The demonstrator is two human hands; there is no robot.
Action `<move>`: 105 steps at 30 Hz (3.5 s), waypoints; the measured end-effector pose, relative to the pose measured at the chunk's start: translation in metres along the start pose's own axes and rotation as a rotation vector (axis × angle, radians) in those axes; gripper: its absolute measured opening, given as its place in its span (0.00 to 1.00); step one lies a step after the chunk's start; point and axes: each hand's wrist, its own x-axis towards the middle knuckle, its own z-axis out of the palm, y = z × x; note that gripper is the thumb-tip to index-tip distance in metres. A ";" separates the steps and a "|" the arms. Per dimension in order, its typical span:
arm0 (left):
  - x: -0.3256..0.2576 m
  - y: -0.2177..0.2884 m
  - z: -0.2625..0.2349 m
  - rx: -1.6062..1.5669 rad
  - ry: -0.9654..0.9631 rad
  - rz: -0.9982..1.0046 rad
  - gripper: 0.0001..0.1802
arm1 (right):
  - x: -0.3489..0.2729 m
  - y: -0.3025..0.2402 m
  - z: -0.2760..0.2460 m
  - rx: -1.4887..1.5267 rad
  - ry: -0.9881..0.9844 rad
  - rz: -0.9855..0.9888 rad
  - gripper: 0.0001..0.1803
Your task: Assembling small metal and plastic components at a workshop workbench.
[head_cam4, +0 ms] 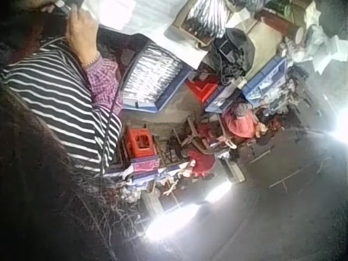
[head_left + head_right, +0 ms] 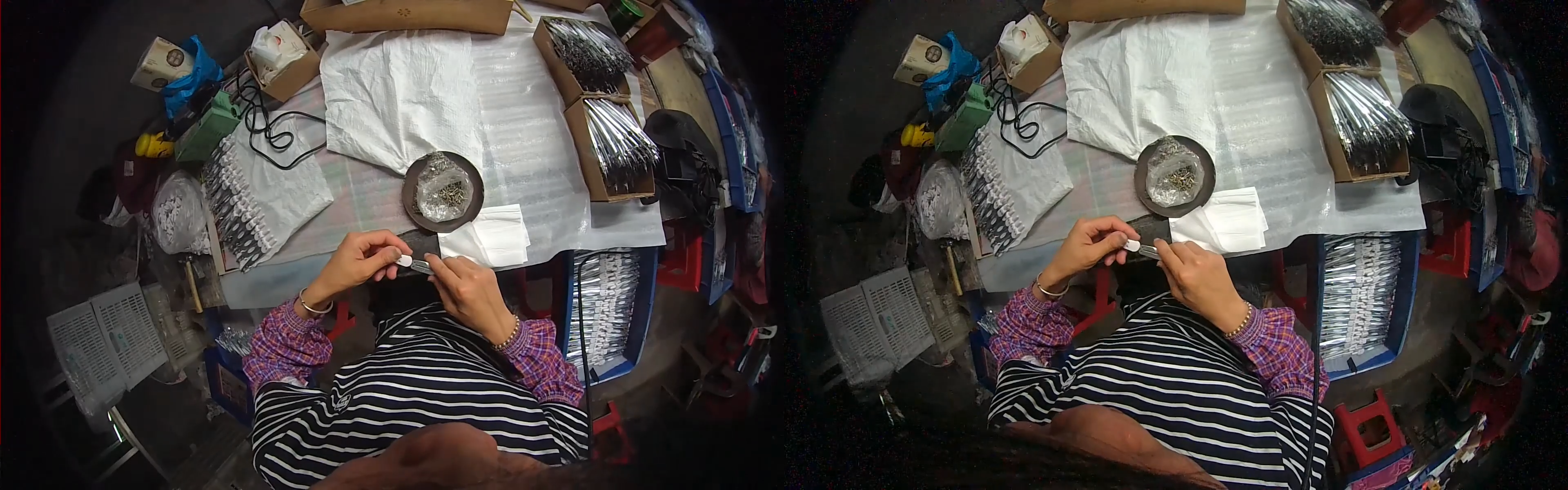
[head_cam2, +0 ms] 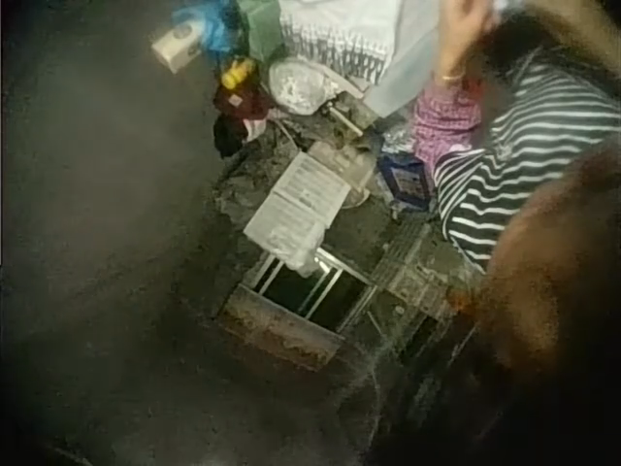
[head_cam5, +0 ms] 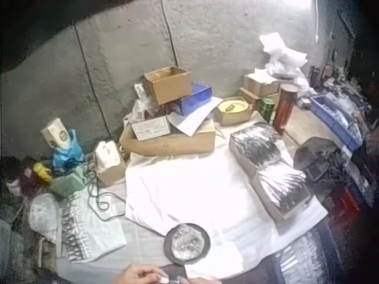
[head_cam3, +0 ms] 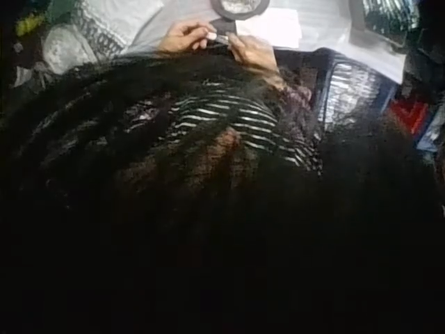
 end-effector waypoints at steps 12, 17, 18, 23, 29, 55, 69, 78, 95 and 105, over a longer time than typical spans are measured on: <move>-0.001 -0.005 0.008 0.049 -0.001 0.005 0.09 | -0.001 -0.001 0.003 0.024 -0.025 0.007 0.20; -0.004 -0.007 0.008 0.245 0.032 0.194 0.12 | -0.003 0.000 0.003 0.056 -0.010 0.016 0.21; -0.005 -0.007 0.007 0.245 0.033 0.193 0.12 | -0.004 0.000 0.004 0.060 -0.011 0.011 0.20; -0.004 -0.021 0.012 0.453 0.047 0.328 0.12 | -0.008 0.001 0.010 0.007 -0.044 -0.011 0.21; -0.009 -0.032 0.025 0.348 0.116 0.374 0.10 | -0.007 -0.005 0.015 0.029 -0.086 0.004 0.20; 0.000 -0.009 0.018 0.516 0.175 0.359 0.13 | -0.003 0.002 0.006 0.238 0.054 0.096 0.15; 0.085 0.045 0.043 1.174 0.324 0.733 0.12 | -0.031 0.017 -0.003 0.598 0.175 0.349 0.13; 0.095 0.036 0.045 1.248 0.315 0.672 0.08 | -0.039 0.028 -0.002 0.591 0.140 0.356 0.12; 0.092 0.040 0.039 0.897 0.419 0.719 0.06 | -0.039 0.028 -0.004 0.608 0.189 0.427 0.12; 0.088 0.036 0.033 0.787 0.415 0.700 0.07 | -0.039 0.030 -0.007 0.578 0.207 0.488 0.12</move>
